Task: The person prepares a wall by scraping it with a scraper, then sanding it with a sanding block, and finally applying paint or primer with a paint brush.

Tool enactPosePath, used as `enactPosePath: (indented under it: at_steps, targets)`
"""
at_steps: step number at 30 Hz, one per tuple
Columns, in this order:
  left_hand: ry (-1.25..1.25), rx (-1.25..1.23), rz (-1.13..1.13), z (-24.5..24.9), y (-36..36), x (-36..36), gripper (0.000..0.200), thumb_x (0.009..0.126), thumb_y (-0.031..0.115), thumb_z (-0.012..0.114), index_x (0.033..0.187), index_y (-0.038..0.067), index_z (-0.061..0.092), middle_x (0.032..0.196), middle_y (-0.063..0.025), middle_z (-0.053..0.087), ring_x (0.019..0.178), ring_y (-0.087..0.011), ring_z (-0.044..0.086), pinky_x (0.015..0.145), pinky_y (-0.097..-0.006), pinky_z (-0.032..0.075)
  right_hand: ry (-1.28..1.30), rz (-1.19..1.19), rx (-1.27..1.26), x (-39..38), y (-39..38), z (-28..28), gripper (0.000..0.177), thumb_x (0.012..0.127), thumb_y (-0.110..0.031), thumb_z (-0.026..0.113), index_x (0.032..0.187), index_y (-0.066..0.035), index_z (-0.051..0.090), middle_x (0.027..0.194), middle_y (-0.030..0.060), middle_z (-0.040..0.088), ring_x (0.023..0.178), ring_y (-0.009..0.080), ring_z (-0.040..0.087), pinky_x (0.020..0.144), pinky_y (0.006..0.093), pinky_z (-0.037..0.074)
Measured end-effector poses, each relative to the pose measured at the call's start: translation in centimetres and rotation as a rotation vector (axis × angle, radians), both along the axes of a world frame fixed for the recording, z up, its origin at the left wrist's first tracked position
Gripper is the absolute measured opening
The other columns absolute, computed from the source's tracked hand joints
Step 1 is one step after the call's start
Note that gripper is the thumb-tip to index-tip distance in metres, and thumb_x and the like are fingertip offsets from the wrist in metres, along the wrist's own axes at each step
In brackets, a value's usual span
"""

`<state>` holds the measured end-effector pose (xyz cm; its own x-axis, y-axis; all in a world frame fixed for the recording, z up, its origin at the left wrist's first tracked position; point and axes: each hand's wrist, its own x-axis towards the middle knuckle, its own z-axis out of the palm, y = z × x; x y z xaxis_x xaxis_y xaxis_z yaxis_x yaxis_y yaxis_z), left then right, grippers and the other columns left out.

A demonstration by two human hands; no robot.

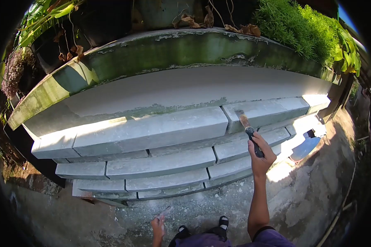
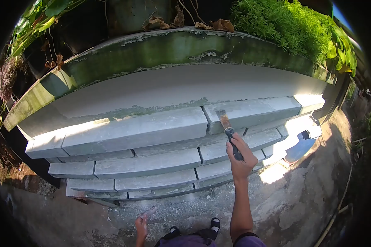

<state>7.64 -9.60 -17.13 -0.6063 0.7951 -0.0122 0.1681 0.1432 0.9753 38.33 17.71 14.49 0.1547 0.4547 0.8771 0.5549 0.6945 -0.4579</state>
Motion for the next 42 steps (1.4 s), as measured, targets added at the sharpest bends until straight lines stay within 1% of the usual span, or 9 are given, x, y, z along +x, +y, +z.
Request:
enactPosePath:
  at_steps: [4,11,15,21,26,30,37,41,42]
  targets:
    - [-0.008,0.018,-0.032,0.5,0.8,0.6,0.028,0.096,0.021,0.056,0.094,-0.004,0.067,0.071,0.003,0.054,0.069,-0.0083,0.045,0.059,-0.029,0.037,0.326,0.179,-0.035,0.0,-0.8,0.8,0.021,0.077,0.001,0.078,0.097,0.003,0.071,0.101,0.0143,0.073,0.091,0.0206,0.07,0.081,0.0288,0.054]
    - [-0.004,0.065,-0.062,0.3,1.9,1.0,0.029,0.096,0.022,0.056,0.094,-0.005,0.067,0.071,0.0014,0.055,0.069,-0.008,0.046,0.059,-0.0288,0.037,0.114,0.29,-0.077,-4.2,-2.2,3.8,0.019,0.074,0.001,0.078,0.092,0.003,0.072,0.094,0.015,0.073,0.083,0.0183,0.071,0.072,0.0263,0.056]
    - [0.011,0.029,-0.064,-0.4,1.0,0.1,0.029,0.096,0.022,0.057,0.093,-0.006,0.066,0.071,0.0014,0.055,0.07,-0.0076,0.045,0.06,-0.0281,0.037,0.029,0.107,0.12,-5.5,-2.9,4.6,0.02,0.072,0.002,0.078,0.091,0.002,0.072,0.092,0.0154,0.073,0.083,0.0219,0.073,0.073,0.0289,0.057]
    - [-0.099,0.068,-0.021,0.1,-0.1,-0.2,0.027,0.096,0.02,0.058,0.09,-0.006,0.065,0.075,0.0019,0.057,0.072,-0.0068,0.046,0.061,-0.0268,0.037,0.066,0.061,0.052,-6.7,-1.3,4.1,0.019,0.071,0.002,0.079,0.089,0.002,0.072,0.091,0.0158,0.073,0.083,0.0241,0.073,0.077,0.0309,0.058]
    - [-0.139,0.023,0.039,-1.6,-1.2,-1.6,0.026,0.096,0.019,0.058,0.097,-0.006,0.065,0.079,0.002,0.059,0.073,-0.0071,0.048,0.062,-0.0259,0.038,-0.05,0.341,0.193,-8.8,-3.7,4.8,0.018,0.072,0.002,0.079,0.088,0.002,0.071,0.091,0.0157,0.073,0.085,0.0265,0.073,0.078,0.0338,0.058]
    - [-0.118,0.042,0.039,-0.1,-1.5,-2.3,0.026,0.096,0.018,0.057,0.097,-0.007,0.066,0.081,0.0001,0.061,0.074,-0.0084,0.049,0.065,-0.0268,0.04,0.012,-0.064,0.04,-8.4,-2.5,3.6,0.02,0.07,0.003,0.08,0.088,0.003,0.07,0.092,0.0153,0.073,0.088,0.0278,0.072,0.08,0.0341,0.058]
    - [-0.097,0.137,0.034,0.1,-0.4,-2.9,0.029,0.097,0.022,0.056,0.095,-0.006,0.065,0.078,0.0007,0.061,0.072,-0.0081,0.049,0.062,-0.028,0.04,-0.072,0.216,0.148,-10.1,-3.7,1.3,0.02,0.072,0.004,0.079,0.089,0.002,0.07,0.093,0.0142,0.072,0.09,0.0283,0.072,0.08,0.0351,0.058]
    - [-0.01,0.08,0.007,1.3,0.2,-3.0,0.03,0.098,0.022,0.056,0.09,-0.006,0.063,0.077,-0.0008,0.061,0.071,-0.0077,0.048,0.061,-0.0281,0.039,0.022,-0.184,0.174,-7.7,-2.0,1.6,0.018,0.073,0.004,0.078,0.088,0.003,0.069,0.094,0.0157,0.072,0.092,0.0304,0.071,0.083,0.0362,0.058]
    - [-0.009,0.087,0.015,1.2,0.3,-2.9,0.03,0.097,0.022,0.056,0.088,-0.005,0.063,0.076,-0.0009,0.06,0.071,-0.0076,0.048,0.061,-0.0284,0.039,0.023,-0.062,0.188,-8.1,-2.6,1.4,0.019,0.073,0.005,0.077,0.09,0.004,0.068,0.098,0.0169,0.071,0.095,0.0324,0.07,0.084,0.0374,0.058]
